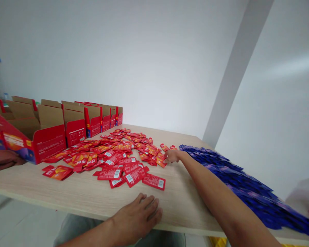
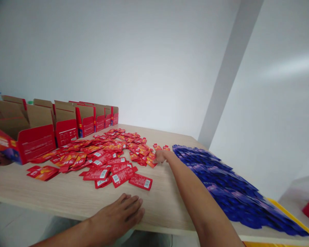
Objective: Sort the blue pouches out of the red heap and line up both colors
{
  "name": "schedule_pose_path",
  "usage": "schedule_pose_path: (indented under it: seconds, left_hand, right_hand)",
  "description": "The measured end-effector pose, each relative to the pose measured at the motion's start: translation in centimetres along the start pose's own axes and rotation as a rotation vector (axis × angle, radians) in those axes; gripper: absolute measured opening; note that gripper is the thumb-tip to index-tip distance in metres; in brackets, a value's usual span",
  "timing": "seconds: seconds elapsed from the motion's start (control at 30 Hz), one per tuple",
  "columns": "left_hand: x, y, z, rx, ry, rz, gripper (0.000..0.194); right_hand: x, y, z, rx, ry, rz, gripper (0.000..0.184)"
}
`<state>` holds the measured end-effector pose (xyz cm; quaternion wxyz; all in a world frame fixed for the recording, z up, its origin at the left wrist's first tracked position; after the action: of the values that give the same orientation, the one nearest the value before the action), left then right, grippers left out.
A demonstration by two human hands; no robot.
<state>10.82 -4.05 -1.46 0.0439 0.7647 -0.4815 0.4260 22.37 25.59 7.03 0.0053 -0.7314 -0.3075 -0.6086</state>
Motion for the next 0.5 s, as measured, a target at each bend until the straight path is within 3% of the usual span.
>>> schedule_pose_path:
  seconds: [0.13, 0.23, 0.33, 0.43, 0.5]
  left_hand:
    - [-0.7, 0.1, 0.3, 0.052, -0.027, 0.086, 0.033]
    - [-2.0, 0.3, 0.8, 0.071, -0.048, 0.194, 0.031]
    - [-3.1, -0.1, 0.2, 0.044, 0.031, 0.212, 0.019]
    - [-2.7, -2.3, -3.8, 0.035, 0.204, 0.169, 0.012]
    - [-2.7, -4.9, -8.7, 0.115, 0.290, 0.099, 0.017]
  right_hand:
    - [1.3, -0.3, 0.8, -0.044, -0.063, -0.056, 0.040]
    - [3.7, -1.2, 2.0, -0.054, -0.083, 0.000, 0.039]
    - [6.2, -2.9, 3.4, -0.047, -0.102, 0.069, 0.037]
    - [7.9, -5.2, 4.4, -0.028, -0.139, 0.137, 0.036]
    - [8.3, -7.0, 4.3, -0.007, -0.173, 0.171, 0.036]
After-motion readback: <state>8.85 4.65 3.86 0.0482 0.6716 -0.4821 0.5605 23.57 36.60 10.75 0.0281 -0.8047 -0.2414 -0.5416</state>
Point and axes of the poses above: each hand's wrist, its own y-axis away from the middle knuckle, its own x-axis out of the back of the hand, z = x × y, the point moved 5 cm from there along -y, towards the middle knuckle, and after that the axes turned 12 degrees about -y, right-handed, at the moved point
